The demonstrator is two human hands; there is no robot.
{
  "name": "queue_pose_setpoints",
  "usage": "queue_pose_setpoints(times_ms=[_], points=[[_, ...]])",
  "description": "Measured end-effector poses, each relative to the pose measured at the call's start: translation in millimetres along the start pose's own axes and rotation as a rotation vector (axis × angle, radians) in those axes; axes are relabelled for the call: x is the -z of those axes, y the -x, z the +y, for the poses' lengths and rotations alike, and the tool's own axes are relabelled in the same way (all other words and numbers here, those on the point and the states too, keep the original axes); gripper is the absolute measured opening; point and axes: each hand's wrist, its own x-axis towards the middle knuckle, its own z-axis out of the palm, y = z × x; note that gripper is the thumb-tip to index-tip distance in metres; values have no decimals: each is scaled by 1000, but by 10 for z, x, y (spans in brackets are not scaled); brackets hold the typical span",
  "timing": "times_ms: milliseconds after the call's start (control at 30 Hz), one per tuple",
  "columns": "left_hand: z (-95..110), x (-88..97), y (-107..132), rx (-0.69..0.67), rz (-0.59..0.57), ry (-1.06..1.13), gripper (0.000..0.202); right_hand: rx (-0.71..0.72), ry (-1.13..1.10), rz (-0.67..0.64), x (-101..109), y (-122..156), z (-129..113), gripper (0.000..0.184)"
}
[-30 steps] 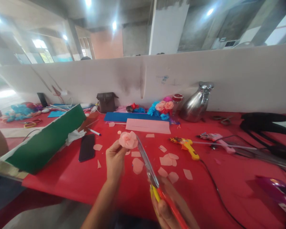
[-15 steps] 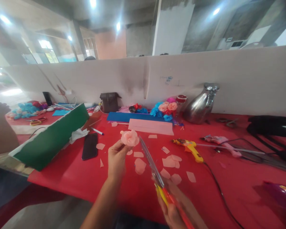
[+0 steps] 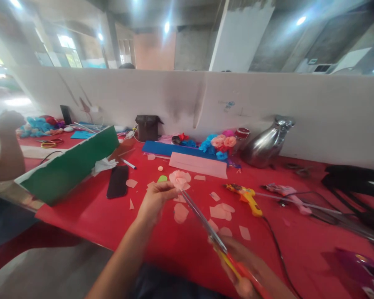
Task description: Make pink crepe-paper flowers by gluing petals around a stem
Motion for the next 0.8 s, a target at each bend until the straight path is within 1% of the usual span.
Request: queue_pose_setpoints(times_ms=[100, 200, 333, 467, 633, 733, 800], points=[[0, 16, 0, 37, -24, -29, 17, 59, -17, -23, 58, -89, -4, 64], [-9, 35, -8, 46, -56, -46, 17, 87, 30, -7, 107, -131, -75, 67], [-20, 41, -6, 58, -91, -44, 15, 8, 118, -13, 178, -107, -294, 58], [-12, 31, 6, 72, -105, -55, 16, -72, 117, -40, 228, -101, -458, 49], [-8, 48, 9, 100, -111, -57, 18, -60, 113, -70, 280, -113, -455, 55], [-9, 62, 13, 113, -122, -74, 18, -69, 128, -93, 299, -99, -416, 55], [-7, 66, 18, 118, -120, -83, 19, -45, 132, -85, 298, -92, -384, 55]])
